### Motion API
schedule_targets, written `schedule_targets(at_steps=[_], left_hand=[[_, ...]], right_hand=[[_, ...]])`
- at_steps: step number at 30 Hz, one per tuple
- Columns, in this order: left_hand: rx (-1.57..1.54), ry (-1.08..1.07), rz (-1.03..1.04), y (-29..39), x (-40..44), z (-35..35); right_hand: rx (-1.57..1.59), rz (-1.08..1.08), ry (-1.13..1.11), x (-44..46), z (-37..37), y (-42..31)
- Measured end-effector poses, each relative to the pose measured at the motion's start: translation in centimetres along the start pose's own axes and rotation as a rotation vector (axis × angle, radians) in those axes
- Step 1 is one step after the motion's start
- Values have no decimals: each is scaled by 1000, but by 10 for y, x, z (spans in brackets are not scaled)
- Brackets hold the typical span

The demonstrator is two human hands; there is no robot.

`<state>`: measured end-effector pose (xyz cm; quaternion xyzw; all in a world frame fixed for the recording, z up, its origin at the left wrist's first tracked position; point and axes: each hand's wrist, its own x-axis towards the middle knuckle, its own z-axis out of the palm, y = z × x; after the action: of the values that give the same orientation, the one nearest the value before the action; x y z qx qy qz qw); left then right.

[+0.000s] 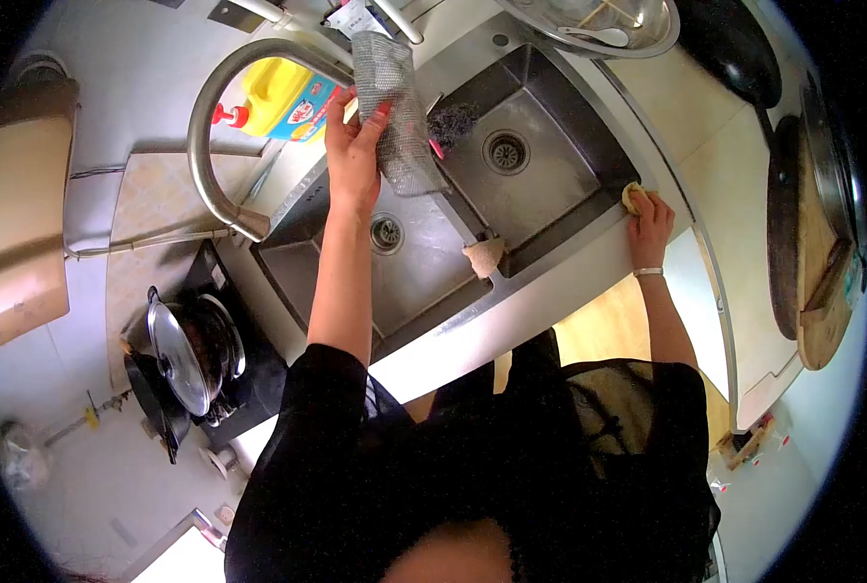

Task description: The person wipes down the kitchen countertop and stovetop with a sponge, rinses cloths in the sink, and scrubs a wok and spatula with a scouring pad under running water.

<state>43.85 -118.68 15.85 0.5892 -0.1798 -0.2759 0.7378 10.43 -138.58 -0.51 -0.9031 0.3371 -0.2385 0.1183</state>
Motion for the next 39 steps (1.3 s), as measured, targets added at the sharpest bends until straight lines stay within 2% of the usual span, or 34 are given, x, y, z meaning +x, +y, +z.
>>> schedule_targets(at_steps=[4,5,7,10,15,18,19,21,22,25,26,28,29,31,32,33,35,37,39], left_hand=[[144,87,-15,-2,-23,-13],[125,103,12,-7,-33,-23],[62,196,-88,-15,-49,-43],[32,355,-117,-22,-60,-76],[-55,296,-63,-3,-70,-92],[24,62,-128,14,-73,-94],[23,62,-132,11,-75,-92],[-4,-74,-173,-1,-74,-86],[32,-181,-268,-6,-71,-83],[192,-414,-339,-23,-53,-62],[186,-413,-351,-39,-41,-61],[637,-440,-340,-84,-22,-68],[633,-440,-344,-103,-21,-69],[1139,-267,219,-120,-23,-61],[1185,-240,316,-127,-31,-61],[1182,-244,312,-122,-42,-54],[1271,-5,410,-114,-69,-39],[1112,-78,-285,-114,-108,-28],[1011,-46,-185,-163,-149,-39]], right_hand=[[-55,-17,-6,0,3,0],[-71,3,-17,-2,4,1],[-81,25,-27,0,6,-1],[-133,28,-5,-5,10,3],[-154,35,-6,-5,12,4],[-169,42,-6,-6,13,2],[-172,43,5,-7,12,3],[-163,22,1,-6,10,3],[-155,1,0,-6,10,3],[-156,-3,8,-6,15,9],[-162,0,-4,-8,16,10],[-187,56,-1,-8,16,5],[-191,56,-6,-8,17,7],[-184,42,-5,-9,18,12],[-189,44,-10,-10,20,15],[-193,45,2,-10,23,16],[-200,53,14,-11,22,16],[-194,56,16,-8,20,10],[-201,66,21,-6,17,4]])
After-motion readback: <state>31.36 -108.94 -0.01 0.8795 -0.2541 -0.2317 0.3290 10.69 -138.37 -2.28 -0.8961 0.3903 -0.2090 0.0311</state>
